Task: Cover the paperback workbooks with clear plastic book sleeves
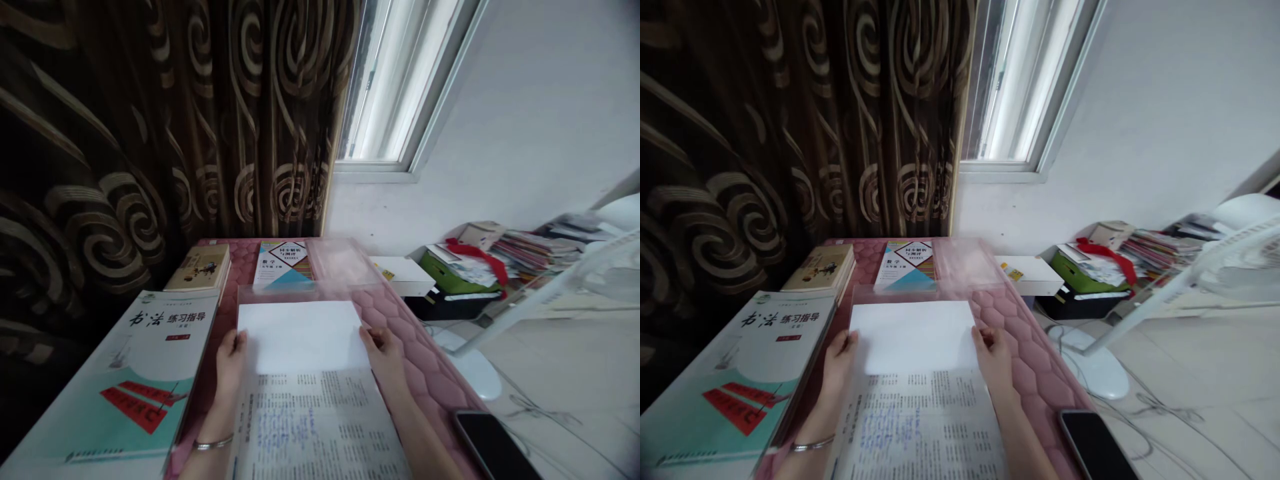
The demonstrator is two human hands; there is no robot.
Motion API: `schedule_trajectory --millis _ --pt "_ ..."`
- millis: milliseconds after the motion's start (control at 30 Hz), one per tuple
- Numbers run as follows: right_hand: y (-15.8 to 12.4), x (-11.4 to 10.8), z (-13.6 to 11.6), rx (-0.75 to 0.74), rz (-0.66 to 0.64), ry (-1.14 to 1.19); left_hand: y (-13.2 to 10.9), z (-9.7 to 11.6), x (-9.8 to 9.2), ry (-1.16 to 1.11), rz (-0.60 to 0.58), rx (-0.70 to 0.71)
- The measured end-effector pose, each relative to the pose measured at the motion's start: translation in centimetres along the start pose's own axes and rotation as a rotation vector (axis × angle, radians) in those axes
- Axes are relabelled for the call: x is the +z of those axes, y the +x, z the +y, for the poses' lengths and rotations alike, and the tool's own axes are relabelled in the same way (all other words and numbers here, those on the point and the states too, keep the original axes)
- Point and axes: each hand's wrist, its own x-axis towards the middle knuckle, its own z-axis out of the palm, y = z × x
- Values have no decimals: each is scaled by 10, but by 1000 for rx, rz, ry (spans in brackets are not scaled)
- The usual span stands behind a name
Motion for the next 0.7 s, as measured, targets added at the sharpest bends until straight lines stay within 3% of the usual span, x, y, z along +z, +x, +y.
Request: schedule_trajectory --millis 200,300,700 --pt "-3 -2 -5 135 -150 61 1 0 -1 12 -16 19" --pt "-2 3 -8 154 -131 98 1 1 -1 40 -15 31" --pt "-1 13 -2 30 -34 -219 4 2 0 172 25 -38"
